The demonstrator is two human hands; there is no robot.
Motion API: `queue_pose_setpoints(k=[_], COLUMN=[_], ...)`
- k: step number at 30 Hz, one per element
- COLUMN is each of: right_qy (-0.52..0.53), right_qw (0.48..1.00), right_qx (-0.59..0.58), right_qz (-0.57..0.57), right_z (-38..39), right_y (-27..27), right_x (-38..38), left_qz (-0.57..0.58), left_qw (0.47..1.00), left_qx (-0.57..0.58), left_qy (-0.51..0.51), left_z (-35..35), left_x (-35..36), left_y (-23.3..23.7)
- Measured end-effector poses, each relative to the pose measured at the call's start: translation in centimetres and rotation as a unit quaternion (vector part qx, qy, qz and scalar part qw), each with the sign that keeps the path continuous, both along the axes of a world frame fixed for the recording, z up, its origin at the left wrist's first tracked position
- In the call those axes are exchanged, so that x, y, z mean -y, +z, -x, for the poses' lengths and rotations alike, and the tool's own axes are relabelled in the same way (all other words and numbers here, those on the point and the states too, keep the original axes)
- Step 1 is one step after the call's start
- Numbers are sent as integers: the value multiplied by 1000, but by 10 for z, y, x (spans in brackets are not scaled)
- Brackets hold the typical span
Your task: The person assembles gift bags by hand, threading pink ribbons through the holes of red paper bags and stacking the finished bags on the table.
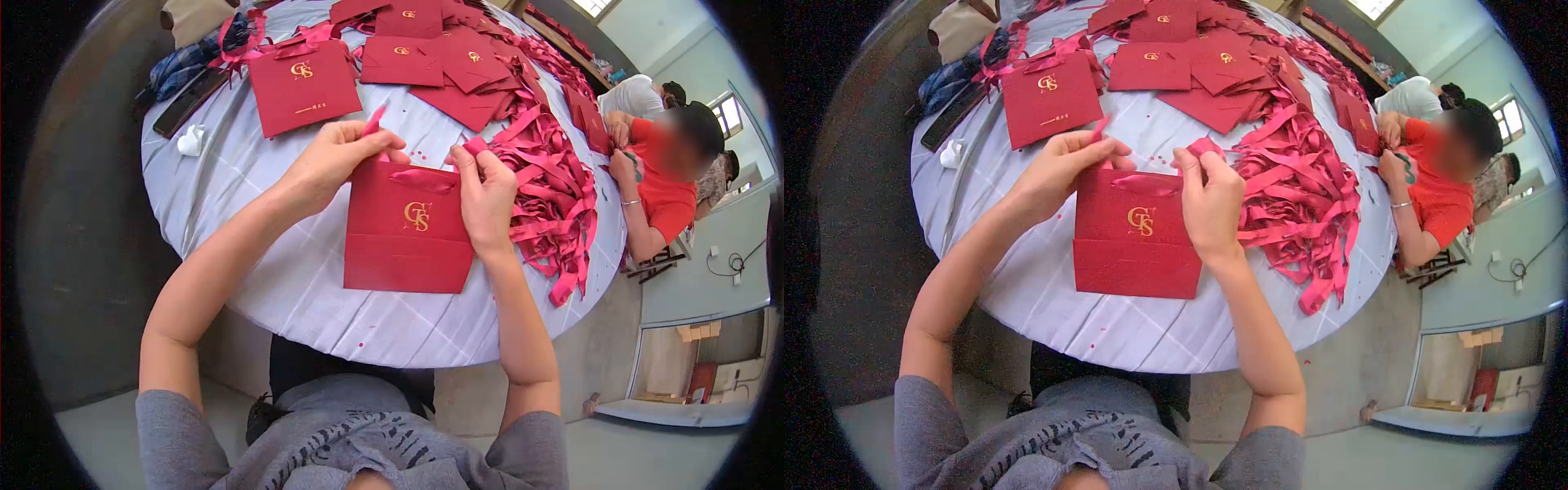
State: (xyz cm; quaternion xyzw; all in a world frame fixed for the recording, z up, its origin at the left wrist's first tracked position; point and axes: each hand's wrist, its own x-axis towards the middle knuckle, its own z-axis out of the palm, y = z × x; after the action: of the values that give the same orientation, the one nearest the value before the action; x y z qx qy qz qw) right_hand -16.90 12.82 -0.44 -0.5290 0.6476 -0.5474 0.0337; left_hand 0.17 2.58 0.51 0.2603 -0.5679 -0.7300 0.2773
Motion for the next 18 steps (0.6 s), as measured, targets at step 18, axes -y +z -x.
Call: queue_pose_setpoints(k=[18], right_qy=[-5], right_qw=[998], right_qx=[69], right_qz=[-2], right_z=[16], right_y=[-8], right_x=[8], left_qz=[281], left_qw=[948], left_qx=[122], left_qy=[85], left_z=[26], left_x=[14], left_y=[-37])
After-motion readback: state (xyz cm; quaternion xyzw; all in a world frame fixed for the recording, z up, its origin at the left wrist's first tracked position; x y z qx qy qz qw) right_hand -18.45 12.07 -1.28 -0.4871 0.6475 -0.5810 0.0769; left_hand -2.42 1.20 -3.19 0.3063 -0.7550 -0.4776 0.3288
